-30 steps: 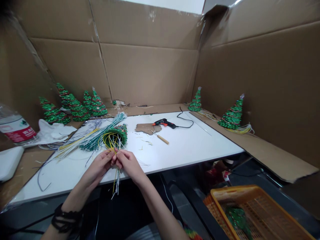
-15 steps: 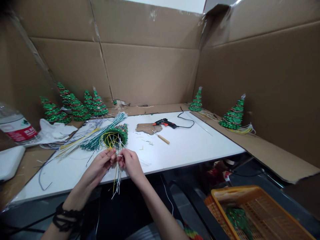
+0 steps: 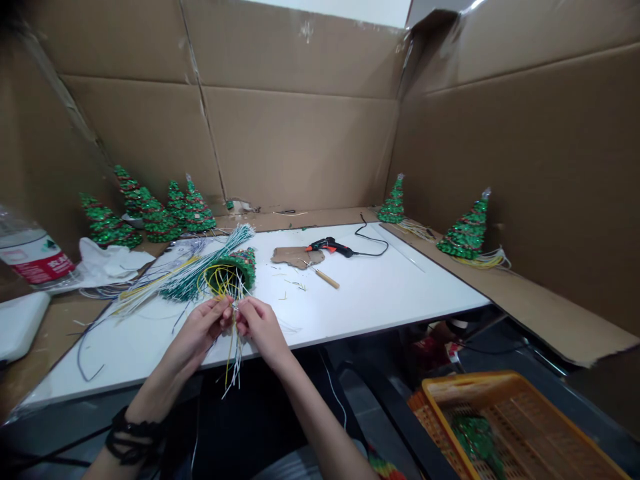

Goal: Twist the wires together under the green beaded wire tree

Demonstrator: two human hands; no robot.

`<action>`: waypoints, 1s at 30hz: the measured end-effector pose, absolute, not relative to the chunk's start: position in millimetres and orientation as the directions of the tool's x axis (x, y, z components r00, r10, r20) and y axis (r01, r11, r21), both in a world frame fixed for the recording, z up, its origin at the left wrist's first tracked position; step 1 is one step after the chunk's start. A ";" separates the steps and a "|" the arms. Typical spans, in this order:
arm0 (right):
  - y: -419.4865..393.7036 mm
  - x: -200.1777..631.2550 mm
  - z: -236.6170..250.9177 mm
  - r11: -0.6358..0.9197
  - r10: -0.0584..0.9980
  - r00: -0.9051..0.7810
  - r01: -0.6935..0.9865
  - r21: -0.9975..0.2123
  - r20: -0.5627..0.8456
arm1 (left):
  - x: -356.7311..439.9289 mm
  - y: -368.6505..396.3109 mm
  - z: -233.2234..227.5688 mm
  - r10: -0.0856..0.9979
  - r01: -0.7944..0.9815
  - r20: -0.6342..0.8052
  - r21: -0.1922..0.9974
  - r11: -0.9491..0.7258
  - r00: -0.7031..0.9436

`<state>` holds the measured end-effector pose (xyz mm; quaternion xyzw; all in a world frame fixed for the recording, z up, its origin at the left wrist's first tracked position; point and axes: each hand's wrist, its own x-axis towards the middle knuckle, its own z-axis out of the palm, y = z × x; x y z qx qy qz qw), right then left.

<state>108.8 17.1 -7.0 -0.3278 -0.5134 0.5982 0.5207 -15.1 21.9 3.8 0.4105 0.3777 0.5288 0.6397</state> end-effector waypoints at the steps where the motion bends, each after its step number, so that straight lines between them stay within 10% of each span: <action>1: 17.2 108.5 -7.1 0.079 0.957 -0.246 -0.287 -0.955 0.153 | -14.7 22.0 3.3 0.988 -0.362 -0.047 0.927 0.099 0.150; 30: 21.0 108.1 -7.2 0.049 0.967 -0.222 -0.320 -0.946 0.125 | -13.6 21.6 2.6 0.992 -0.352 -0.048 0.932 0.086 0.117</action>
